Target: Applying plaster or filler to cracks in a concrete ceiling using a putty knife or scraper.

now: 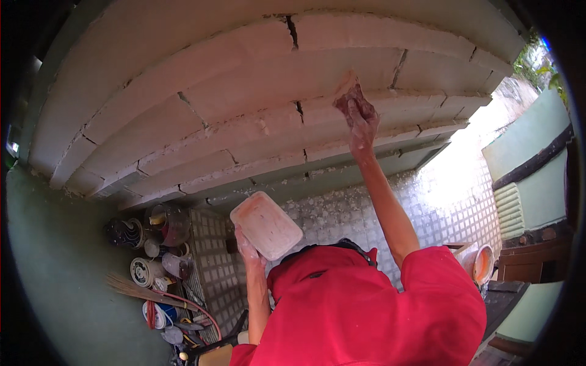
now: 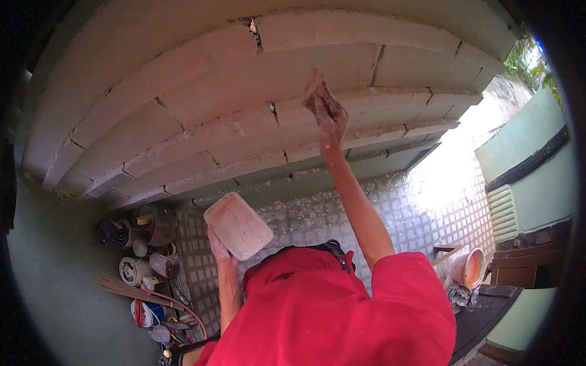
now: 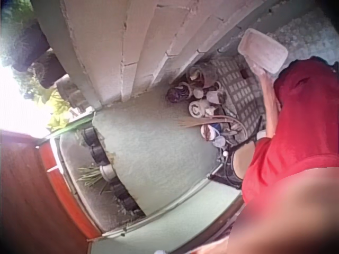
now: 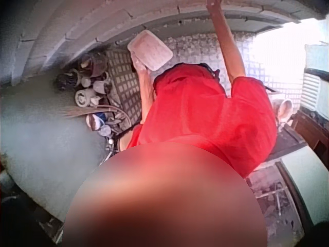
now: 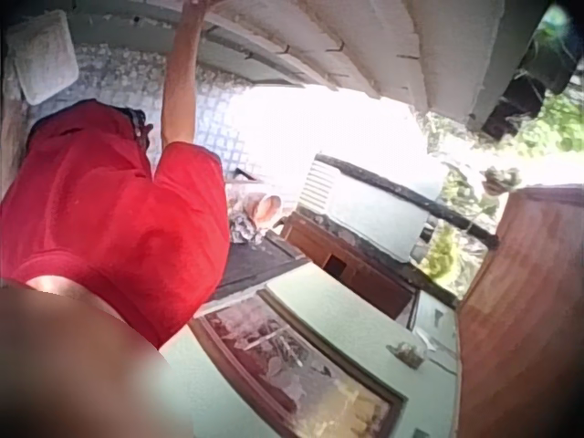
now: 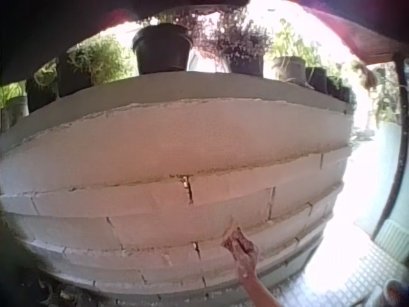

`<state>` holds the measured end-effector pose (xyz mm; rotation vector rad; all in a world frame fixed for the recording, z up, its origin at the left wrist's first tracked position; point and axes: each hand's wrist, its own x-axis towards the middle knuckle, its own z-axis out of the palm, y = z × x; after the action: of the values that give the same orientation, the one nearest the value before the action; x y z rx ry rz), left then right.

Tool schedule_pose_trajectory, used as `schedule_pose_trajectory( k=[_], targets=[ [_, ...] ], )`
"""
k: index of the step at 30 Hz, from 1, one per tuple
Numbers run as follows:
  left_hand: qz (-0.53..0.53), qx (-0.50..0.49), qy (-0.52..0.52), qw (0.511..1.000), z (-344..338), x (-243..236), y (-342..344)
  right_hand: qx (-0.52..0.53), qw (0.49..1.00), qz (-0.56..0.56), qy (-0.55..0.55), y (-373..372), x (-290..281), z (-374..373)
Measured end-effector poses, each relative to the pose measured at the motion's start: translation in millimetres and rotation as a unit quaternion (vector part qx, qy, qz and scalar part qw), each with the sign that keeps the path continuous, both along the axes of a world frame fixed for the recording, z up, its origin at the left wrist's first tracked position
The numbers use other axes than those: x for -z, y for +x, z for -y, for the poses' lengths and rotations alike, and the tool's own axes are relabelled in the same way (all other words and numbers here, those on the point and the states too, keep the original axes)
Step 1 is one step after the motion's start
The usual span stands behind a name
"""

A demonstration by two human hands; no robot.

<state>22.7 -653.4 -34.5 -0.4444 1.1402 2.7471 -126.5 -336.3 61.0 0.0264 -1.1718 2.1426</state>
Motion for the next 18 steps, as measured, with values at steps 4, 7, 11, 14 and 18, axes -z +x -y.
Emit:
schedule_pose_trajectory(
  k=[4,7,11,14,18],
  targets=[
    [-0.011,-0.021,0.005,1.0,23,13,7,0.262,0.892,0.039,0.367,-30,-4,2],
    [0.0,-0.035,-0.007,0.999,32,14,10,0.358,0.743,-0.114,0.554,-56,-20,-4],
    [0.013,-0.039,-0.026,0.999,43,16,15,0.38,0.641,-0.118,0.657,-90,-17,-11],
    [0.004,-0.056,-0.035,0.998,42,18,18,0.374,0.623,-0.097,0.681,-105,-6,-10],
    [0.012,-0.055,-0.035,0.998,45,19,19,0.339,0.646,-0.099,0.677,-108,6,-9]
  ],
)
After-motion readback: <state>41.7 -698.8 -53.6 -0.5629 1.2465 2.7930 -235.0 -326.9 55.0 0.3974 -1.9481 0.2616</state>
